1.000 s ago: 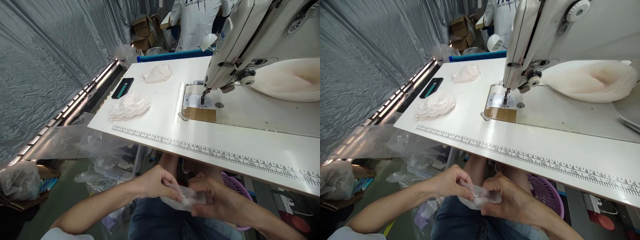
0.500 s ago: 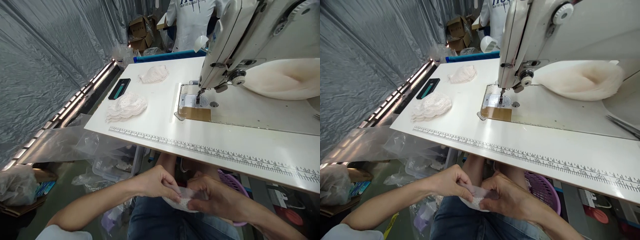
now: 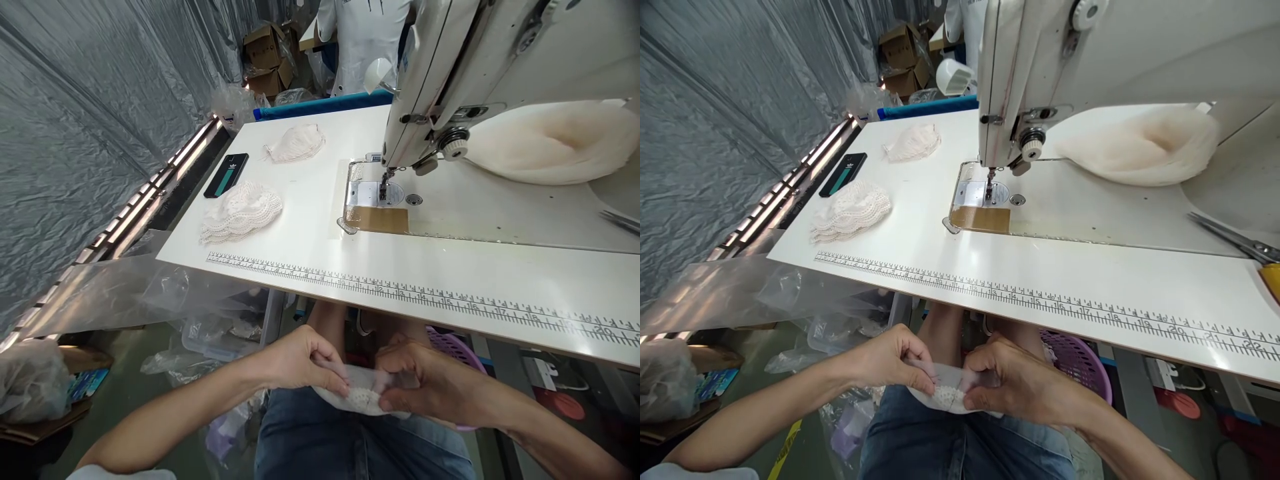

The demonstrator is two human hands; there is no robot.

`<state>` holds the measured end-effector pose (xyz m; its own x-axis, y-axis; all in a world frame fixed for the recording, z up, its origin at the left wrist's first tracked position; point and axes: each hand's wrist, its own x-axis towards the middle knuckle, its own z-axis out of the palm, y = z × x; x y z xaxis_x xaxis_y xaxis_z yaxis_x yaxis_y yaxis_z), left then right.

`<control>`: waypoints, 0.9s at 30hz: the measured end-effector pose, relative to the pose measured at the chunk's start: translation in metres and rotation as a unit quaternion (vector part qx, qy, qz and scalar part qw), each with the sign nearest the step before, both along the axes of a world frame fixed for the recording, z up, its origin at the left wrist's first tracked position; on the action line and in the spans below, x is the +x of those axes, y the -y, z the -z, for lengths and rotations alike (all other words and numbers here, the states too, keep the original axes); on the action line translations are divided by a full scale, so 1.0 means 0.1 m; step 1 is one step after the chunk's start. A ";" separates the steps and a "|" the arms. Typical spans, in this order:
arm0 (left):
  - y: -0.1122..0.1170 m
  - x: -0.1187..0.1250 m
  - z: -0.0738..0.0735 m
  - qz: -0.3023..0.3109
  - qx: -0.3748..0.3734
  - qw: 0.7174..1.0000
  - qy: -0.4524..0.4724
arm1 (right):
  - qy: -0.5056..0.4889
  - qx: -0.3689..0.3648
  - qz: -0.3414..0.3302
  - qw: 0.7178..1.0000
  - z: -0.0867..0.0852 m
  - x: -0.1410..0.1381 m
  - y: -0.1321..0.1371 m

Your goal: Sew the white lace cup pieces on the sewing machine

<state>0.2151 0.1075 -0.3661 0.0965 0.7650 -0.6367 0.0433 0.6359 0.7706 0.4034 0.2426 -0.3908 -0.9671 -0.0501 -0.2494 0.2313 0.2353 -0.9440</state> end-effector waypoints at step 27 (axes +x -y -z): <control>0.06 0.01 0.06 -0.013 0.019 1.000 -0.001 | 0.004 -0.077 0.013 0.997 0.08 0.03 0.04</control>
<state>0.2157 0.1014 -0.3723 0.0749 0.7914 -0.6068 0.0285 0.6065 0.7946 0.4065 0.2388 -0.3986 -0.9667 -0.0627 -0.2480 0.2426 0.0822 -0.9666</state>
